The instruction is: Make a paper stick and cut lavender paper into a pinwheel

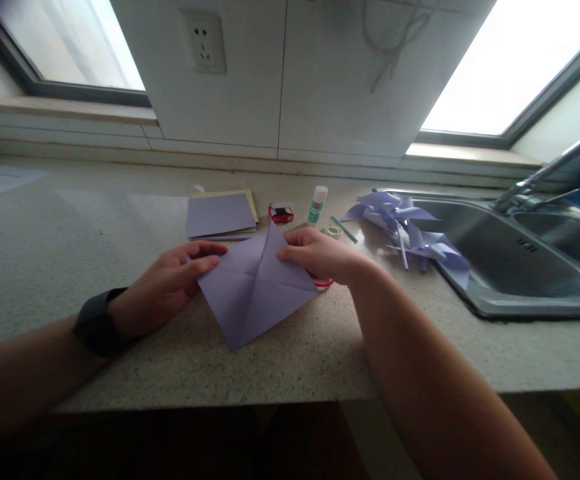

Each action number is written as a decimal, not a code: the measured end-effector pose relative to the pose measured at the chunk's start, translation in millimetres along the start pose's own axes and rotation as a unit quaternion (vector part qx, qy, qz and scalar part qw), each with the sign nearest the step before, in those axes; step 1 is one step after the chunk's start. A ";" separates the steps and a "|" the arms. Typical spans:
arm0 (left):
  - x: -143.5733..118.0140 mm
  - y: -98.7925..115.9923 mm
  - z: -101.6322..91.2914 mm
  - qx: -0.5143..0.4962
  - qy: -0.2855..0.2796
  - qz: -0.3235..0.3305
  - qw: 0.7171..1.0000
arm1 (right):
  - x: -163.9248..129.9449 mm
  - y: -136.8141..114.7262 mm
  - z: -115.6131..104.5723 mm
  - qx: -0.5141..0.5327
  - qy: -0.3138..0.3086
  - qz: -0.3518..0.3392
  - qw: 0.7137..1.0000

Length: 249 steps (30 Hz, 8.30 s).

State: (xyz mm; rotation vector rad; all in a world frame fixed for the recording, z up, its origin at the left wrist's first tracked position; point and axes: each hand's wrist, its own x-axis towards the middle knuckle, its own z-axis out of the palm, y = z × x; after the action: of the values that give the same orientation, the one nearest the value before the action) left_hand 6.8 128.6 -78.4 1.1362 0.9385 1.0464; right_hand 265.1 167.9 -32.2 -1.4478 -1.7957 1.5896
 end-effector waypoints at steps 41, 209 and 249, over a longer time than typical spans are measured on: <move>-64.2 -4.1 3.0 0.671 -0.085 0.247 0.694 | -130.4 75.0 105.0 -0.499 0.223 -0.250 0.799; -47.1 -8.5 24.0 -0.109 -0.082 -0.113 0.984 | -30.3 57.9 -8.7 -0.473 0.254 -0.174 0.826; -43.8 -10.3 29.3 -0.132 0.014 -0.026 0.991 | -49.0 40.1 48.8 -0.319 0.244 -0.403 0.823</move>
State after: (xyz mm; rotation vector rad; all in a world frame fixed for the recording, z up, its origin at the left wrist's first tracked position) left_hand 25.2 78.2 -80.8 0.8764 0.8201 1.1107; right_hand 265.8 95.2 -65.5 -0.9169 -2.2254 0.1712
